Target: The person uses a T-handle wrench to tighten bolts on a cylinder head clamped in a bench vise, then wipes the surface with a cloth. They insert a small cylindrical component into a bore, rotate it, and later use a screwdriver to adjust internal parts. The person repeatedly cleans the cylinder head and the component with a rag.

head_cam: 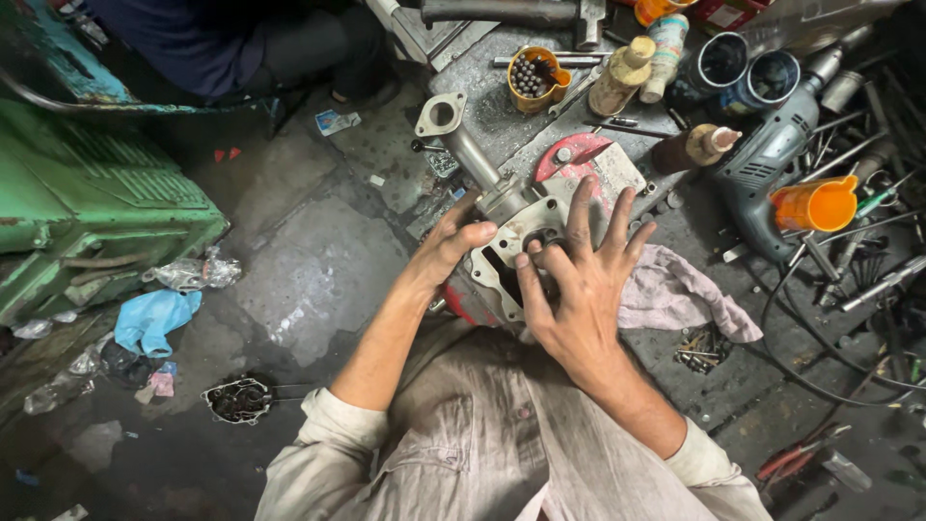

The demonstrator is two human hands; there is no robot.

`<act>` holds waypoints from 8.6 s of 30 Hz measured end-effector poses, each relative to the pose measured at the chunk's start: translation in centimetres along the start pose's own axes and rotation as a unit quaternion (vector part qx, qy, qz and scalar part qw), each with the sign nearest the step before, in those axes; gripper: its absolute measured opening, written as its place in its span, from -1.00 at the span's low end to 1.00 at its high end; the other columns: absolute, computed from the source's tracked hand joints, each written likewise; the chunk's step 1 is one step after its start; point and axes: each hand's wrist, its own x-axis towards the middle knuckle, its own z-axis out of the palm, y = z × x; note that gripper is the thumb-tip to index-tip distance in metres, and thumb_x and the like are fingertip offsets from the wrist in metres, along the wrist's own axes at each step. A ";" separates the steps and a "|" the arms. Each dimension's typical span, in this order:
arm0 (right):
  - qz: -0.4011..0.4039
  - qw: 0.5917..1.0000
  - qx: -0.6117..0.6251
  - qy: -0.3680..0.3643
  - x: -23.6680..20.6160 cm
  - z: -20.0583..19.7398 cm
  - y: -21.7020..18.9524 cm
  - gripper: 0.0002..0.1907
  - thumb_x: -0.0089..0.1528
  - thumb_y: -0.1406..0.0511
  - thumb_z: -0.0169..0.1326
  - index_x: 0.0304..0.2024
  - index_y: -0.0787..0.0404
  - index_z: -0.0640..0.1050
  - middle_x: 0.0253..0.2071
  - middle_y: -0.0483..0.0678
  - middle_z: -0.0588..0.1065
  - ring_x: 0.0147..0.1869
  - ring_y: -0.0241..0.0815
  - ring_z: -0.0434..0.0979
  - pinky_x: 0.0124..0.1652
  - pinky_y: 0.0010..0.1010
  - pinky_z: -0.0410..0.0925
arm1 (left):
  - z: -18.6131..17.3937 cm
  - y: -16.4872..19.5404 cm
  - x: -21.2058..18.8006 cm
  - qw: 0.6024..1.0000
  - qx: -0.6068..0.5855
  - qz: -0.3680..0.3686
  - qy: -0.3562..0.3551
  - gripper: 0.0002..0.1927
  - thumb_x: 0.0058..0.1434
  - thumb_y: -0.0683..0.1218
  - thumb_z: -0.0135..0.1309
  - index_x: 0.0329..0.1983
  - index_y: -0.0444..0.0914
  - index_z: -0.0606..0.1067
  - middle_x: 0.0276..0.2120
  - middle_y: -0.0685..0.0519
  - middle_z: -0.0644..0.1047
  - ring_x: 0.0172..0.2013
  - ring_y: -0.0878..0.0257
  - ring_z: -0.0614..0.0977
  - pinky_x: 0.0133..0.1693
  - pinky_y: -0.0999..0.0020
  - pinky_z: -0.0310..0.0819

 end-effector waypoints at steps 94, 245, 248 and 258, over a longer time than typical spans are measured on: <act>-0.038 0.999 0.011 0.029 0.2 0.2 0.5 -0.69 0.27 0.12 0.12 -0.24 0.25 0.51 0.50 0.19 0.23 0.59 0.36 0.03 0.45 0.22 -0.10 | -0.2 -0.2 0.3 0.999 -0.033 -0.009 0.034 -0.17 -0.06 0.17 0.20 0.28 -0.27 0.35 -0.08 -0.05 0.52 0.03 0.13 0.53 0.07 0.26 0.41; -0.149 0.982 -0.047 -0.104 2.9 -4.3 0.6 -0.52 0.27 0.20 0.18 0.12 0.37 0.44 -0.29 0.09 0.53 -0.16 0.06 0.54 -0.13 -0.16 0.39 | 0.5 0.2 0.1 0.995 -0.092 0.001 0.038 -0.19 0.02 0.09 0.17 0.33 -0.24 0.22 0.08 -0.16 0.46 0.07 0.09 0.55 0.06 0.21 0.52; -0.207 0.970 -0.066 -0.112 5.2 -4.8 -0.8 -0.58 0.32 0.24 0.13 0.12 0.38 0.43 -0.35 0.07 0.53 -0.24 0.06 0.57 -0.20 -0.14 0.41 | 0.4 -0.4 0.2 0.993 -0.106 -0.014 0.059 -0.16 -0.01 0.08 0.19 0.33 -0.21 0.18 0.10 -0.16 0.44 0.10 0.08 0.53 0.06 0.18 0.52; -0.148 0.936 0.221 0.233 1.6 -19.2 0.4 -0.69 0.26 0.26 0.12 -0.04 0.29 0.42 -0.25 -0.02 0.49 -0.28 -0.07 0.56 -0.31 -0.28 0.42 | 0.2 -1.2 0.5 0.992 -0.090 -0.024 0.087 -0.18 -0.05 0.13 0.23 0.29 -0.21 0.30 0.04 -0.14 0.46 0.05 0.10 0.51 0.01 0.26 0.46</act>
